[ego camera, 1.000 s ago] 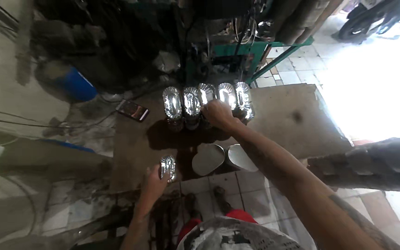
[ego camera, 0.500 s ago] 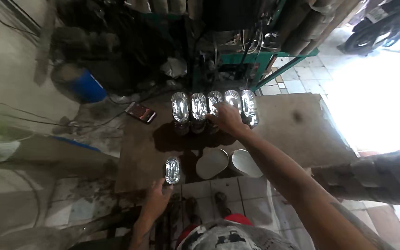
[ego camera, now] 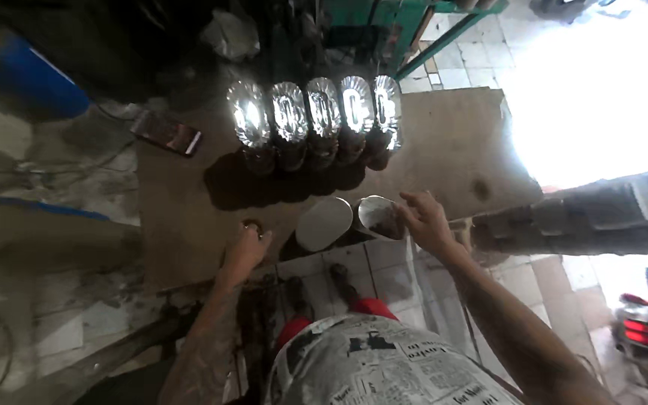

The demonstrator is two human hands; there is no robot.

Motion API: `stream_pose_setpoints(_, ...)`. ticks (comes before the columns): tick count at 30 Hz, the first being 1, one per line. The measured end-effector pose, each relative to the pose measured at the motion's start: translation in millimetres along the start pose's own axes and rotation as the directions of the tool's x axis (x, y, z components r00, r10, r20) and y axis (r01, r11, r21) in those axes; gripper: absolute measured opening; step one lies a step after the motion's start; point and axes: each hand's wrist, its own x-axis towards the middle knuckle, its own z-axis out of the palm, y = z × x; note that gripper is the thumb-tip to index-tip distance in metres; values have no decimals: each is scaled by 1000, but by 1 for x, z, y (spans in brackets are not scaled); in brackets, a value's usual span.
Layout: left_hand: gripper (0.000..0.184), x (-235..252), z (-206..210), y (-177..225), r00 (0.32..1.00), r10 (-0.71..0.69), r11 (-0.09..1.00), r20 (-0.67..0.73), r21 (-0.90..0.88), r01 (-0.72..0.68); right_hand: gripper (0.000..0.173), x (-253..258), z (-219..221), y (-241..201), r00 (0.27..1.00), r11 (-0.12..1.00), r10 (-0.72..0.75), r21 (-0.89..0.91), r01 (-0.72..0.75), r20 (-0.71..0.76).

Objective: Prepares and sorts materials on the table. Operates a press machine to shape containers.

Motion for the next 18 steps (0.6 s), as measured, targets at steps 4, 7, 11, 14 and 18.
stream_pose_setpoints(4,50,6,-11,-9,1000,20,1000,-3,-6,-20,41,7,1,8,986,982,-156,-104,160,51)
stream_pose_setpoints(7,65,-10,-44,39,972,124,992,-201,-10,-128,47,8,13,21,960,963,-214,-124,238,178)
stream_pose_setpoints(11,50,22,-109,188,875,350,936,-335,97,-338,42,-2,18,29,953,961,-268,-37,275,140)
stream_pose_setpoints(14,46,75,-131,257,914,318,932,-251,261,-252,42,-14,11,30,969,970,-241,30,240,60)
stream_pose_setpoints(18,63,113,-124,268,953,230,907,-199,400,-135,40,-28,-3,38,973,969,-232,80,232,-5)
